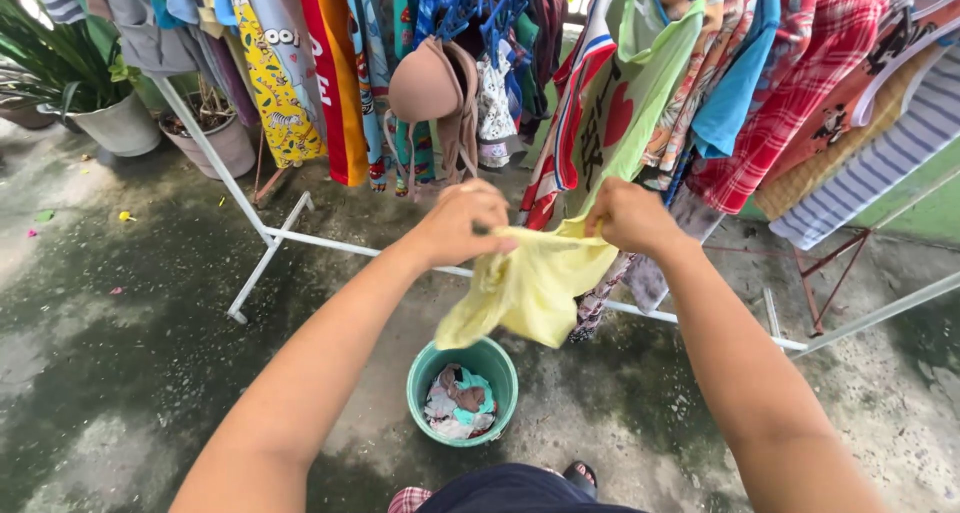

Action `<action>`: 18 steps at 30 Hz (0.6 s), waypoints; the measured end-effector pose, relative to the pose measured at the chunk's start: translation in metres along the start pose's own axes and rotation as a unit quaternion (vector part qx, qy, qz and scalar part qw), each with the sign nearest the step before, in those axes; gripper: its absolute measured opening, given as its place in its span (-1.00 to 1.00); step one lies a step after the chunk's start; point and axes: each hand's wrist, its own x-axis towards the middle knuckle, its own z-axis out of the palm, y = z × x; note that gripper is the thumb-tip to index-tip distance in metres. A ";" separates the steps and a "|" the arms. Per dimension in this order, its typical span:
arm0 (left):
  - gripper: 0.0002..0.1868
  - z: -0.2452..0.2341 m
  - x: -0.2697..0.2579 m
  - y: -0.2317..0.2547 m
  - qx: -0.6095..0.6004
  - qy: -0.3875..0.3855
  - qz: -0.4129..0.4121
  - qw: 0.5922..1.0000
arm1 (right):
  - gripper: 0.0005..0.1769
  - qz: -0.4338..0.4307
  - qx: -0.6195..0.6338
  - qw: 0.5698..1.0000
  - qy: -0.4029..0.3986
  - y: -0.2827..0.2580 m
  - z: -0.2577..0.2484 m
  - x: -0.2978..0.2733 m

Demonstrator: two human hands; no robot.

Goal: Hanging wet clothes on a laundry rack using hangers.

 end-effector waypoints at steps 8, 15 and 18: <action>-0.65 0.001 0.023 0.013 -0.596 -0.030 -0.328 0.732 | -0.79 -0.019 0.606 0.778 0.165 -0.060 0.013 -0.007; -0.43 -0.014 0.001 0.018 -0.657 -0.057 -0.263 0.705 | -0.59 0.057 0.656 0.753 0.006 -0.091 0.036 0.017; -0.36 -0.016 -0.012 0.014 -0.638 -0.037 -0.236 0.732 | -0.41 0.012 0.292 0.956 -0.002 -0.089 0.020 0.022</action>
